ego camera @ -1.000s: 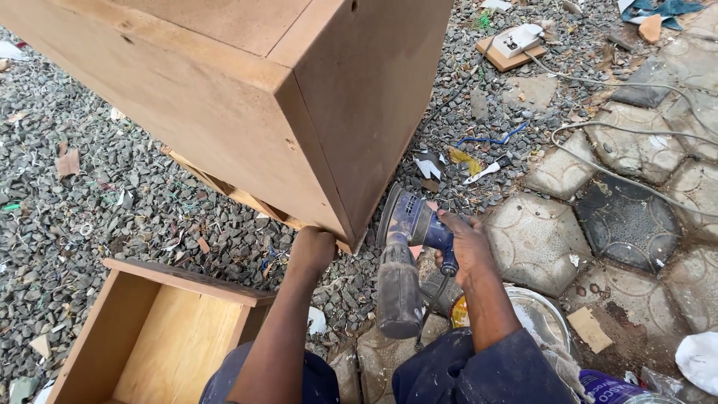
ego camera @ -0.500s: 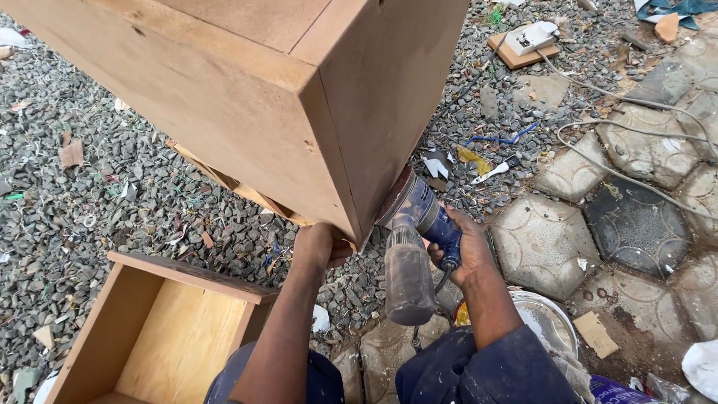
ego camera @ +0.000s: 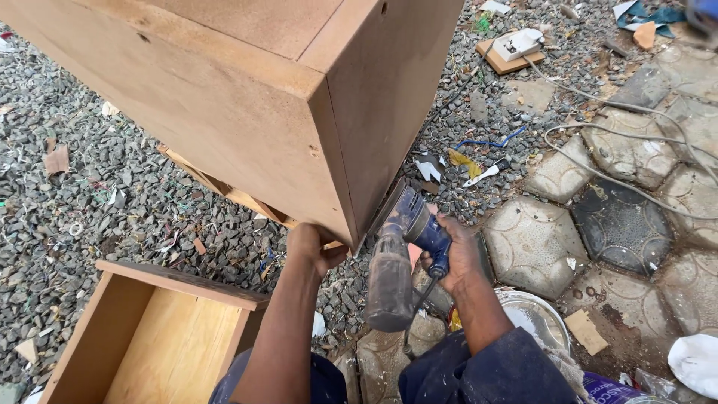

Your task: The person uses an electric orbital sander to smooth the edges and corners of a wooden cabinet. They hold the cabinet with one hand while operating the tool with the other, moving it along the vertical edges and bottom corners.

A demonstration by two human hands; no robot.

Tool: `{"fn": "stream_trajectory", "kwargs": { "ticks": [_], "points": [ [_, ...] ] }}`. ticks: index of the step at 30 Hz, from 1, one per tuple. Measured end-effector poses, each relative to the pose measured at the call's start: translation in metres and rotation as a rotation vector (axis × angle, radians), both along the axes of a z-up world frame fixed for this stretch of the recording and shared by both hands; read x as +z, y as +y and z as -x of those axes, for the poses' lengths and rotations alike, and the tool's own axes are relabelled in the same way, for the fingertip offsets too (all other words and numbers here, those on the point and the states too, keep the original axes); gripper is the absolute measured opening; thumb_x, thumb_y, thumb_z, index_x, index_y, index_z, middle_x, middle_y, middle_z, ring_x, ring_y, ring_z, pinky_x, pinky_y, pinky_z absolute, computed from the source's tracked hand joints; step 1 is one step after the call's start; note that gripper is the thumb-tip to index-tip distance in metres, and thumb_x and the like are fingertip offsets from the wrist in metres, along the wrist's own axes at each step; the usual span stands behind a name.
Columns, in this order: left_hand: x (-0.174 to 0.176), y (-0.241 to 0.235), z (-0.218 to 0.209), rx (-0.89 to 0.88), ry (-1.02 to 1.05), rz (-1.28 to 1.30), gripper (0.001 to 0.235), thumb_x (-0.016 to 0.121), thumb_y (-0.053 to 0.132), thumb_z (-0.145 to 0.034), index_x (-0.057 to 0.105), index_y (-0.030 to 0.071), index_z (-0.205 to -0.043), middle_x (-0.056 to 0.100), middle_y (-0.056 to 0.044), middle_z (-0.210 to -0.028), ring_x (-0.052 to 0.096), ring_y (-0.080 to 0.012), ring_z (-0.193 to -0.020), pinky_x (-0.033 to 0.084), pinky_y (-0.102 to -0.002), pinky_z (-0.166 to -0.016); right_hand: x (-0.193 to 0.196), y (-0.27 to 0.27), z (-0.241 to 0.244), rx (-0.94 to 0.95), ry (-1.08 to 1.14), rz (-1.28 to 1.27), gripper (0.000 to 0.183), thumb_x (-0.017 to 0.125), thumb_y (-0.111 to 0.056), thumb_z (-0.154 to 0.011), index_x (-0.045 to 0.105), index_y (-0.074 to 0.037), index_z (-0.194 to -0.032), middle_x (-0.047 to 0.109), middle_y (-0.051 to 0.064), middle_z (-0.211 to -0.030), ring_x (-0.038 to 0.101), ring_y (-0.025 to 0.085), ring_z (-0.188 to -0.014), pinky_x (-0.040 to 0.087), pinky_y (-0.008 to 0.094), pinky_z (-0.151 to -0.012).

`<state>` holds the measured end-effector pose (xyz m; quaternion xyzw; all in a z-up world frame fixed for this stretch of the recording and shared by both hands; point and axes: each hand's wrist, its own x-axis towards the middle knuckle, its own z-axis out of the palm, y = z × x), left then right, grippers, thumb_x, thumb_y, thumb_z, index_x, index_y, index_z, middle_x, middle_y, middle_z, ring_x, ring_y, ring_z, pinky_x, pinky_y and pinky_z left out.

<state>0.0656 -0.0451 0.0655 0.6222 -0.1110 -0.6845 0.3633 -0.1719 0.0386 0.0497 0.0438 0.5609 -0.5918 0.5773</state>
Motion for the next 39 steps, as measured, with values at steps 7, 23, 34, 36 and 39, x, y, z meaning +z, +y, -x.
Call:
{"fn": "stream_trajectory", "kwargs": {
  "ticks": [7,23,34,36,39],
  "points": [
    [0.127,0.017,0.008,0.270,0.242,0.107,0.110,0.035,0.074,-0.089,0.000,-0.003,-0.159,0.017,-0.034,-0.157,0.012,-0.0486,-0.154,0.011,-0.079,-0.114,-0.028,-0.003,-0.015,-0.053,-0.017,-0.042,0.030,0.077,-0.038,-0.076,0.057,-0.019,-0.088,0.062,0.014,-0.070,0.058,0.023,-0.048,0.047,0.026,-0.039],
    [0.095,0.008,0.008,0.220,0.279,0.107,0.109,0.029,0.085,-0.085,0.011,0.007,-0.160,0.016,-0.029,-0.159,0.016,-0.0485,-0.152,0.014,-0.084,-0.109,-0.005,0.010,-0.047,-0.142,0.234,-0.076,0.046,0.080,-0.030,-0.079,0.040,-0.029,-0.102,0.051,0.012,-0.076,0.054,0.026,-0.050,0.043,0.031,-0.040],
    [0.112,0.012,0.016,0.223,0.281,0.103,0.105,0.024,0.082,-0.086,0.014,0.008,-0.159,0.021,-0.023,-0.158,0.021,-0.0442,-0.152,0.014,-0.081,-0.113,-0.006,0.008,-0.048,-0.166,0.228,-0.066,0.043,0.077,-0.029,-0.079,0.040,-0.030,-0.101,0.051,0.011,-0.073,0.054,0.025,-0.050,0.043,0.031,-0.039],
    [0.103,0.010,0.015,0.232,0.292,0.092,0.110,0.026,0.087,-0.082,0.015,0.008,-0.159,0.021,-0.023,-0.159,0.020,-0.0442,-0.153,0.013,-0.081,-0.113,-0.004,0.010,-0.050,-0.168,0.219,-0.051,0.044,0.078,-0.030,-0.079,0.039,-0.031,-0.101,0.051,0.010,-0.073,0.055,0.025,-0.050,0.043,0.031,-0.039],
    [0.115,0.013,0.018,0.238,0.294,0.089,0.111,0.025,0.086,-0.082,0.012,0.008,-0.160,0.020,-0.022,-0.160,0.019,-0.0422,-0.154,0.013,-0.080,-0.114,-0.003,0.006,-0.049,-0.190,0.234,-0.034,0.044,0.077,-0.031,-0.080,0.038,-0.031,-0.102,0.052,0.009,-0.074,0.056,0.024,-0.052,0.045,0.031,-0.040]
  ]
}}
